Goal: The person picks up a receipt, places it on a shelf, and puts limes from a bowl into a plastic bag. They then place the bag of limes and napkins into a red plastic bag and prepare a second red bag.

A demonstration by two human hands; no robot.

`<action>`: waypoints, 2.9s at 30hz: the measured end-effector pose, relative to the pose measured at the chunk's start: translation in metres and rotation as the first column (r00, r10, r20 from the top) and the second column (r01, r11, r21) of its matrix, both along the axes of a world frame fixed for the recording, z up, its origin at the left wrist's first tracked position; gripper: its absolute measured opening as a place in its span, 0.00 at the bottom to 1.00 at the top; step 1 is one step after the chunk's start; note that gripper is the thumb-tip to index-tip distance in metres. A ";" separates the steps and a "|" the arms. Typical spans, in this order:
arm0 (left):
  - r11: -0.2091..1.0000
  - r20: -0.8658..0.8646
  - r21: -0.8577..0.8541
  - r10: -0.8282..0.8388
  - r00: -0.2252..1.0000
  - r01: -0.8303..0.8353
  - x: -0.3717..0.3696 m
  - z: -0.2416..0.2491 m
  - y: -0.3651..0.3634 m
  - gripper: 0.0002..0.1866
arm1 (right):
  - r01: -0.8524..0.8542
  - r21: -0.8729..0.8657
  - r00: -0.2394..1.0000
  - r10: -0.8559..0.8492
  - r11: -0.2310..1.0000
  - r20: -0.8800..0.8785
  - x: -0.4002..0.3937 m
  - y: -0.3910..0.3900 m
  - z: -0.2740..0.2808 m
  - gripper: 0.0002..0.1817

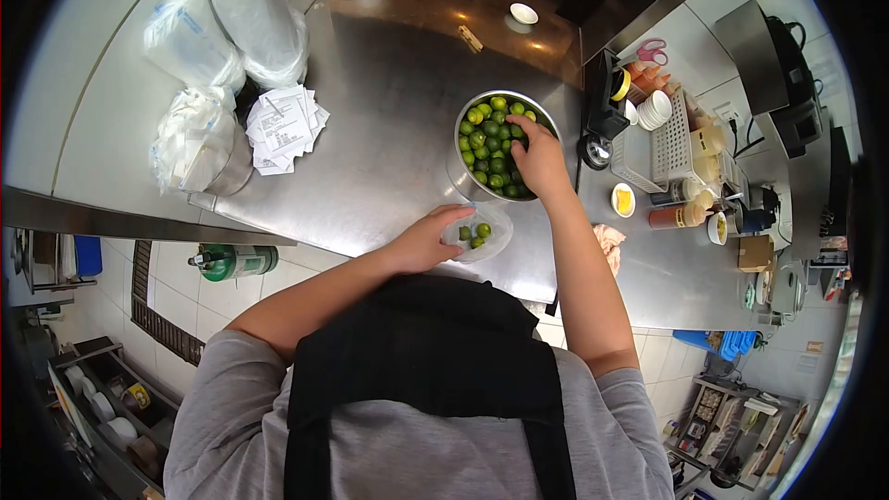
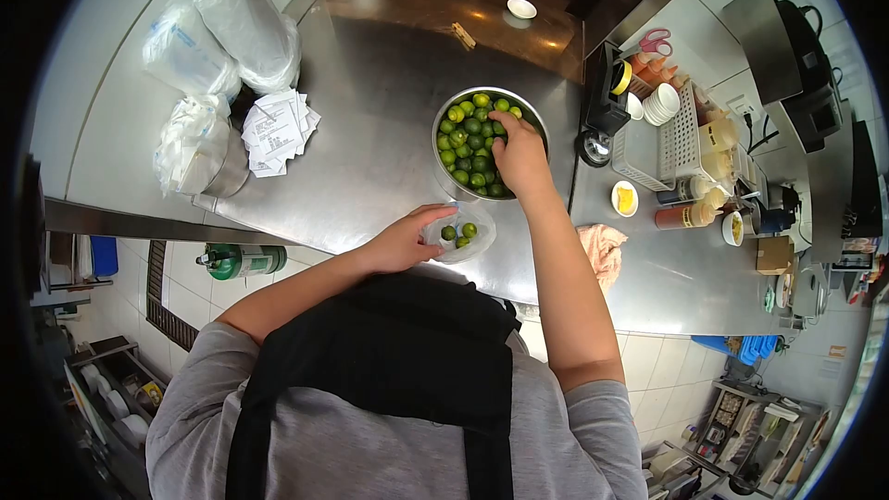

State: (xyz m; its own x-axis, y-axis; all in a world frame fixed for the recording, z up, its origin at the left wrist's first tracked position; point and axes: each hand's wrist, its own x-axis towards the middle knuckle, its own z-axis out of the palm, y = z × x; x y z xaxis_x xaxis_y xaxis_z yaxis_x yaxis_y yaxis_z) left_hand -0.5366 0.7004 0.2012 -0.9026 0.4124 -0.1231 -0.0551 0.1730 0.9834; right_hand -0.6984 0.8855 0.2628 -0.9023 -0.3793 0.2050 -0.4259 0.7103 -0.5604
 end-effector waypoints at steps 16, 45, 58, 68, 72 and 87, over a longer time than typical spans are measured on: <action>0.999 0.030 -0.030 -0.032 0.999 0.033 -0.004 0.004 -0.001 0.36 | 0.134 -0.167 0.990 -0.126 0.977 0.056 0.015 0.005 0.036 0.13; 0.990 0.020 0.000 -0.140 0.990 0.140 0.003 0.009 0.006 0.39 | 0.490 -0.740 0.592 0.448 0.460 0.670 0.137 0.066 0.053 0.14; 0.989 0.088 0.044 -0.141 0.986 0.138 0.006 0.008 0.012 0.39 | 0.442 -0.567 0.679 0.155 0.695 0.718 0.160 0.066 0.042 0.13; 0.989 0.120 0.036 -0.145 0.982 0.142 0.009 0.014 0.011 0.39 | 0.241 -0.615 0.858 0.131 0.751 0.497 0.162 0.054 0.033 0.20; 0.991 0.059 0.017 -0.134 0.989 0.133 0.010 0.012 0.014 0.39 | 0.056 -0.600 0.892 0.230 0.798 0.390 0.170 0.035 0.026 0.30; 0.986 0.053 0.120 -0.124 0.991 0.117 0.007 0.033 0.007 0.39 | 0.000 -0.042 0.998 -0.003 0.999 -0.064 0.056 0.037 0.032 0.14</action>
State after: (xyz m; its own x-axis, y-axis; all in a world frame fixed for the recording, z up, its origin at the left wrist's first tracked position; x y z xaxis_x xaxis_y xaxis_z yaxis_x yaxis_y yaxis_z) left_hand -0.5298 0.7074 0.2339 -0.8377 0.5327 -0.1205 -0.1006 0.0665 0.9927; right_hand -0.6420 0.9226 0.2953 -0.8873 -0.3679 0.2781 -0.4609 0.6876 -0.5610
